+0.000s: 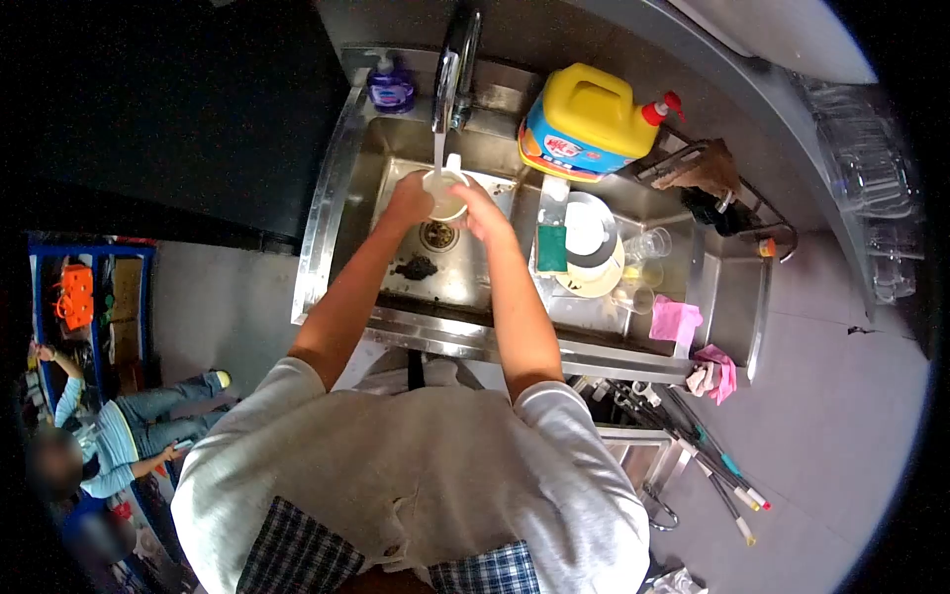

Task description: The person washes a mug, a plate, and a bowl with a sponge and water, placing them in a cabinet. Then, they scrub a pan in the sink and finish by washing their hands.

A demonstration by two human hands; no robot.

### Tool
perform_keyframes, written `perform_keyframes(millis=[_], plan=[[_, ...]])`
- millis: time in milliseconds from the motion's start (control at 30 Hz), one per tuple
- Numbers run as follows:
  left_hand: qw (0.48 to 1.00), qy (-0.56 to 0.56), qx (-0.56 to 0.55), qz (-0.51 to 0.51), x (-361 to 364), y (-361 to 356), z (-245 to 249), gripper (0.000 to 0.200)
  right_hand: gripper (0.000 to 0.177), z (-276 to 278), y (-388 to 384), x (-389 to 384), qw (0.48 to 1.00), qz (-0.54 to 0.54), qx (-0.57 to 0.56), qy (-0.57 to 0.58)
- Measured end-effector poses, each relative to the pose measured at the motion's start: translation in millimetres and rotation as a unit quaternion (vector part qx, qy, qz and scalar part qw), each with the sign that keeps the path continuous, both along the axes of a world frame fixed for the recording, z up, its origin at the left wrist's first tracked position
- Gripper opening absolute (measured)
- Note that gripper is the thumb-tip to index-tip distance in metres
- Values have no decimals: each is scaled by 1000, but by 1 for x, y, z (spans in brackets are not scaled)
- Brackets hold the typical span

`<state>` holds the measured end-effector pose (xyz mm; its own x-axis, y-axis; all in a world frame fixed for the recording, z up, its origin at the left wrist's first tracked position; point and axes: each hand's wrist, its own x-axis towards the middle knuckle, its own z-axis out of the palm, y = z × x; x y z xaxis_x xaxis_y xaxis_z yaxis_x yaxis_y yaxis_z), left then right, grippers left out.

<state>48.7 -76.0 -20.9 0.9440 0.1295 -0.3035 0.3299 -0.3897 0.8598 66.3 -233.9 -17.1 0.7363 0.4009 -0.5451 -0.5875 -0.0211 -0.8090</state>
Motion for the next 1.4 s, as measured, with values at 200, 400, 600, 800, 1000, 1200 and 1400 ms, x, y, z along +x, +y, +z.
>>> perform_keyframes(millis=[200, 400, 600, 800, 1000, 1200, 1400], plan=[[968, 67, -208, -123, -1, 17, 17, 66, 57, -54, -4, 4, 954, -66, 215, 200], [973, -161, -108, -123, -28, 41, -29, 91, 53, -91, 48, -7, 933, -141, 242, 227], [986, -125, -23, -110, -27, 35, -27, 90, 50, -124, 43, 1, 923, -102, 281, 240], [959, -24, 177, -221, -14, 27, 20, 82, 50, -80, 35, -25, 918, -70, 305, 244], [958, 82, 174, -211, 9, 51, -10, 89, 50, -116, 41, 0, 967, -96, 171, 162], [923, 252, 133, -257, 33, 43, 49, 87, 55, -82, 47, -15, 944, -135, 201, 225], [933, 290, -51, -205, 29, 41, 9, 78, 58, -56, 31, -20, 915, -136, 321, 203]])
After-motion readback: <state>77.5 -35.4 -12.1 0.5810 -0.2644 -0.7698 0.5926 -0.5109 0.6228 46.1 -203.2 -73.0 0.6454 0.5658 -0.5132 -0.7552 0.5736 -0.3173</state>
